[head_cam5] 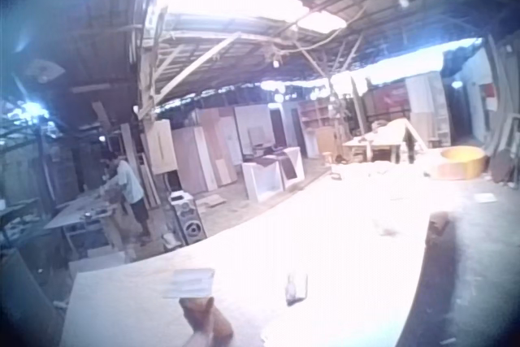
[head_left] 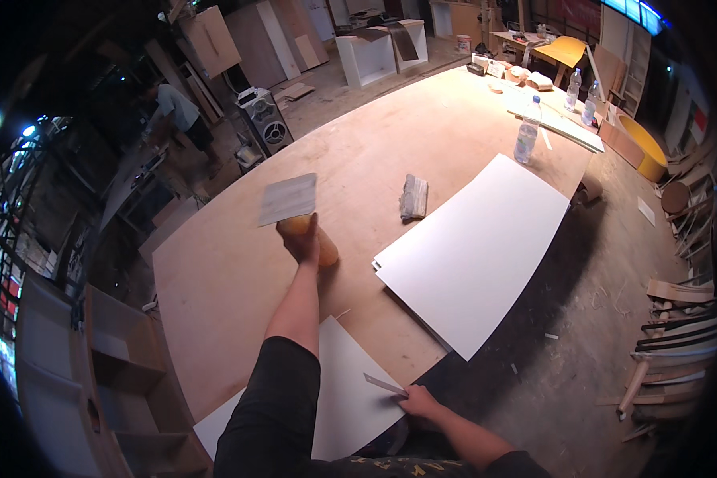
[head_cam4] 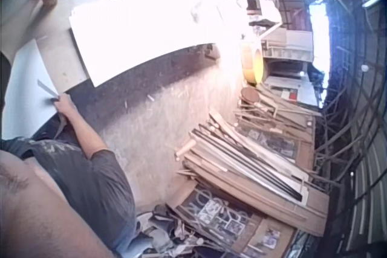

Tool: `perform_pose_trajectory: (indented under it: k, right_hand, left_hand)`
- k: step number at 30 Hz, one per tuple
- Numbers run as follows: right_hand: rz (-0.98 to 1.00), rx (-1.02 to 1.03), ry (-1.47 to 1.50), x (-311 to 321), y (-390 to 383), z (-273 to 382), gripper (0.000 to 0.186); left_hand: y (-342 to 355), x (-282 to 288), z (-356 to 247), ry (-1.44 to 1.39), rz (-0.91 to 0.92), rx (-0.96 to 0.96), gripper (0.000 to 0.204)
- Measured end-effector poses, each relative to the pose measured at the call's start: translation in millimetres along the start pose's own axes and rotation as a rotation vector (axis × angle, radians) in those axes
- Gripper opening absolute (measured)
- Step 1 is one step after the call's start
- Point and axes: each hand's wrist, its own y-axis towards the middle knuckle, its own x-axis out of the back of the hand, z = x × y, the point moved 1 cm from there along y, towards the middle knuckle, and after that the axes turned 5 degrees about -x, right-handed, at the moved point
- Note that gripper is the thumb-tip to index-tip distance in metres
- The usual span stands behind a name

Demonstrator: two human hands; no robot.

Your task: The person applies a white veneer sheet to a wooden board, smoothing it down by hand, then uses a sanding block to finish the edges and a ruler to check the alignment.

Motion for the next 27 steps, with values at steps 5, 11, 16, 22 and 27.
perform_pose_trajectory:
  k: [5, 11, 16, 22, 27]
  right_hand:
    - [0.006, -0.098, 0.031, 24.4, -22.4, 22.9, 0.043]
    - [-0.050, -0.109, 0.094, 8.1, -38.6, -7.6, 0.047]
    - [-0.159, 0.117, 0.056, -0.1, -31.1, -14.0, 0.038]
    - [-0.206, 0.078, 0.076, 6.0, -35.0, -10.9, 0.034]
    - [-0.196, 0.147, -0.008, 2.0, -22.8, -8.3, 0.033]
  left_hand:
    - [1.0, -8.5, 8.4, 0.085, 0.153, 0.123, 0.115]
    - [3.3, -11.4, -6.5, 0.058, 0.300, 0.286, 0.115]
    - [15.4, 30.3, 19.6, 0.029, 0.224, 0.252, 0.119]
    - [-98.1, 215.8, 5.9, 0.288, 0.645, 0.330, 0.104]
    - [-239.8, 582.3, 134.1, 1.014, 0.278, 0.608, 0.106]
